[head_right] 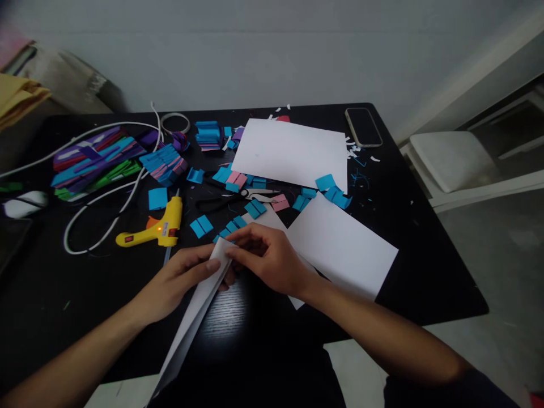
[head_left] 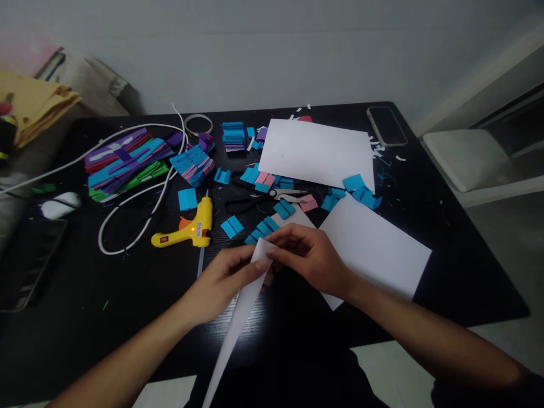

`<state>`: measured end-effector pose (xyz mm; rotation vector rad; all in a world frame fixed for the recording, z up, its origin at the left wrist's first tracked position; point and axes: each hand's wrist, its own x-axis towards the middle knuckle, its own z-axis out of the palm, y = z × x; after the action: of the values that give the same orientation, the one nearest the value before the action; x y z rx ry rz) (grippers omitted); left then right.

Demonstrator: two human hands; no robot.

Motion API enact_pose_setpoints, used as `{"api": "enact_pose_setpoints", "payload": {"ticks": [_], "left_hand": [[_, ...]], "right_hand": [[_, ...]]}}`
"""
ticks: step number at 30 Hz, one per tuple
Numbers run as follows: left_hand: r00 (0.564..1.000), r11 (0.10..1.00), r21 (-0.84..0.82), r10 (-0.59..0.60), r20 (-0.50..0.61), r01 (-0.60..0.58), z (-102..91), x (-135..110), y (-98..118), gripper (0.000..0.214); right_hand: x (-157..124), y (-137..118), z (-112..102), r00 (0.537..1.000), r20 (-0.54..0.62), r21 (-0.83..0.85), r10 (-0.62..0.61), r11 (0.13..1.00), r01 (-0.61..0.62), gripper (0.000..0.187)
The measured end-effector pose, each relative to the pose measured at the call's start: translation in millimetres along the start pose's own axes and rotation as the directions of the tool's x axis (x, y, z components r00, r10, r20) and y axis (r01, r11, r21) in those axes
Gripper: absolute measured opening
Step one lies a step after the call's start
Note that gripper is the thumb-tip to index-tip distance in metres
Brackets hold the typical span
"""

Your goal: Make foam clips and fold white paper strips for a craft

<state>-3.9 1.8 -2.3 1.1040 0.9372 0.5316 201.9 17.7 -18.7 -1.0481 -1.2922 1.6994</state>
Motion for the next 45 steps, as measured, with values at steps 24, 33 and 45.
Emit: {"api": "enact_pose_setpoints", "payload": {"ticks": [24, 33, 45], "left_hand": [[0.984, 0.998, -0.044, 0.028, -0.174, -0.036, -1.2, -0.7, -5.0, 0.029], [0.975, 0.994, -0.081, 0.058, -0.213, -0.077, -3.7, -2.5, -2.0, 0.023], [0.978, 0.996, -0.019, 0.081, -0.195, -0.086, -3.3, -0.7, 3.3, 0.024]], "right_hand": [[-4.1, -3.2, 2.0, 0.998, -0.041, 0.002, -0.049, 0.999, 0.049, 0.018], [-2.4, -4.6, -1.6, 0.995, -0.036, -0.01, -0.097, 0.995, 0.096, 0.022], [-3.1, -0.5, -2.8, 0.981, -0.016, -0.06, -0.195, 0.979, 0.194, 0.019]]}}
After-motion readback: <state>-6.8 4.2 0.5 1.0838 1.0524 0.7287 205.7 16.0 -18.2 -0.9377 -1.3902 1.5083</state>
